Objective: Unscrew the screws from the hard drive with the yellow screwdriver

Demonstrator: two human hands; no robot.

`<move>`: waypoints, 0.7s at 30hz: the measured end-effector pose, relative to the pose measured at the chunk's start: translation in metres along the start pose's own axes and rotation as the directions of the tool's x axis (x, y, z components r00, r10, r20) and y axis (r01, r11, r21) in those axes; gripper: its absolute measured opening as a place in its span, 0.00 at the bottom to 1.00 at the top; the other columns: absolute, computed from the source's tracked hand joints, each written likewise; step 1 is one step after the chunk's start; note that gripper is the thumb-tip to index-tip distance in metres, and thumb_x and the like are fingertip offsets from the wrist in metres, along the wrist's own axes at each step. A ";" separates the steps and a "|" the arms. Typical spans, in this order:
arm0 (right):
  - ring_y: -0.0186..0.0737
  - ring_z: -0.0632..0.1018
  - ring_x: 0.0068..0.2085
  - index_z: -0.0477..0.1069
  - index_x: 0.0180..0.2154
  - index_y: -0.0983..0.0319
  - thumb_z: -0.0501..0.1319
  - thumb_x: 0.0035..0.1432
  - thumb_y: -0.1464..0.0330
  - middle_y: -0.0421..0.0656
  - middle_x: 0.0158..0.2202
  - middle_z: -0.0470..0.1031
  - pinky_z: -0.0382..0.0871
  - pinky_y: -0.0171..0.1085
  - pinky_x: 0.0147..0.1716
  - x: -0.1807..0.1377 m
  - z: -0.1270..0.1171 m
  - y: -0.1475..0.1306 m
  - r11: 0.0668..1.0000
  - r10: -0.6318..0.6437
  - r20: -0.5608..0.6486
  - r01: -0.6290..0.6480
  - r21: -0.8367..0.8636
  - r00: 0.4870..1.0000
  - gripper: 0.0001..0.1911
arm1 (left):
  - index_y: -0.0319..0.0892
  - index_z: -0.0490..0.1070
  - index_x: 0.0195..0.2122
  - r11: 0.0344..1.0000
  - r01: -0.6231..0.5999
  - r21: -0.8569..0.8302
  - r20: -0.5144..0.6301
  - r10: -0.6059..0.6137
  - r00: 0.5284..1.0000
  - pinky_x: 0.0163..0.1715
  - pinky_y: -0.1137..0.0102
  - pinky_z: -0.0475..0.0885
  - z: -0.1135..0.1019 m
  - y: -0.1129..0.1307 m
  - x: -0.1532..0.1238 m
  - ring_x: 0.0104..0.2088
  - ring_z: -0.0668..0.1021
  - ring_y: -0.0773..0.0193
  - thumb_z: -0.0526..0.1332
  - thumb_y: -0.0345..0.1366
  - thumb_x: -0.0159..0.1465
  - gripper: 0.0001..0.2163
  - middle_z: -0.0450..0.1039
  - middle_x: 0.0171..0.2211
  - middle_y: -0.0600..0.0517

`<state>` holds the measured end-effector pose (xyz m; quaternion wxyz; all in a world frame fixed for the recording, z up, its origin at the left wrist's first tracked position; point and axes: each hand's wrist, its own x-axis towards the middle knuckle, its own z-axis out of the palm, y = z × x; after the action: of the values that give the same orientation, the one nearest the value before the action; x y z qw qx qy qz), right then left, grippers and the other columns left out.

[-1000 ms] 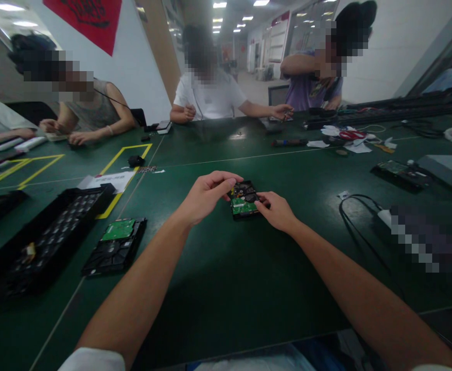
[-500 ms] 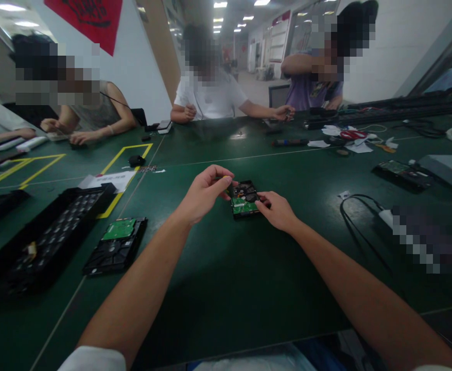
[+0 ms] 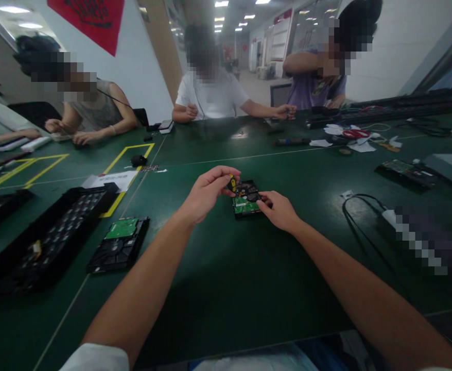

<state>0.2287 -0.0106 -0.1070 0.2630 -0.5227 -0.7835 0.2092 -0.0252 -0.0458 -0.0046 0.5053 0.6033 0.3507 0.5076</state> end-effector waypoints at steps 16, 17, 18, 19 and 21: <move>0.42 0.78 0.45 0.72 0.61 0.62 0.59 0.71 0.60 0.49 0.51 0.76 0.73 0.42 0.47 -0.001 0.000 0.000 1.000 -0.005 -0.002 0.005 0.012 1.000 0.22 | 0.43 0.81 0.44 0.992 -0.035 0.122 -0.036 0.040 0.999 0.35 0.70 0.76 0.002 0.000 0.000 0.40 0.76 0.63 0.67 0.47 0.66 0.14 0.77 0.43 0.48; 0.42 0.78 0.45 0.72 0.61 0.62 0.59 0.71 0.60 0.49 0.51 0.76 0.73 0.42 0.47 -0.001 0.001 0.001 1.000 -0.007 -0.005 0.007 0.011 1.000 0.22 | 0.43 0.81 0.44 0.990 -0.036 0.135 -0.038 0.041 0.998 0.35 0.71 0.76 0.002 0.000 0.000 0.39 0.76 0.63 0.67 0.47 0.66 0.14 0.77 0.43 0.48; 0.42 0.78 0.45 0.72 0.61 0.62 0.59 0.71 0.60 0.49 0.51 0.76 0.73 0.42 0.47 -0.001 0.001 0.002 1.000 -0.009 -0.007 0.009 0.008 1.000 0.22 | 0.43 0.81 0.44 0.989 -0.036 0.146 -0.037 0.042 0.998 0.34 0.71 0.76 0.001 0.001 0.000 0.39 0.76 0.63 0.67 0.47 0.66 0.14 0.77 0.42 0.48; 0.42 0.78 0.45 0.72 0.61 0.62 0.60 0.71 0.60 0.49 0.51 0.76 0.73 0.42 0.47 0.000 0.002 0.003 1.000 -0.014 -0.008 0.014 0.005 1.000 0.22 | 0.43 0.81 0.45 0.987 -0.034 0.155 -0.038 0.041 0.998 0.32 0.72 0.75 0.001 0.001 0.000 0.39 0.76 0.63 0.67 0.47 0.66 0.13 0.77 0.42 0.48; 0.42 0.78 0.44 0.72 0.61 0.63 0.60 0.71 0.60 0.50 0.50 0.76 0.73 0.43 0.47 0.000 0.002 0.004 1.000 -0.025 -0.010 0.025 0.009 1.000 0.22 | 0.43 0.80 0.45 0.987 -0.025 0.160 -0.063 0.035 0.997 0.29 0.73 0.74 0.001 0.000 0.000 0.38 0.75 0.64 0.66 0.46 0.67 0.13 0.76 0.41 0.48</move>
<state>0.2301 -0.0093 -0.1110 0.2717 -0.5127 -0.7878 0.2067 -0.0248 -0.0463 -0.0042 0.4359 0.6301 0.3974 0.5050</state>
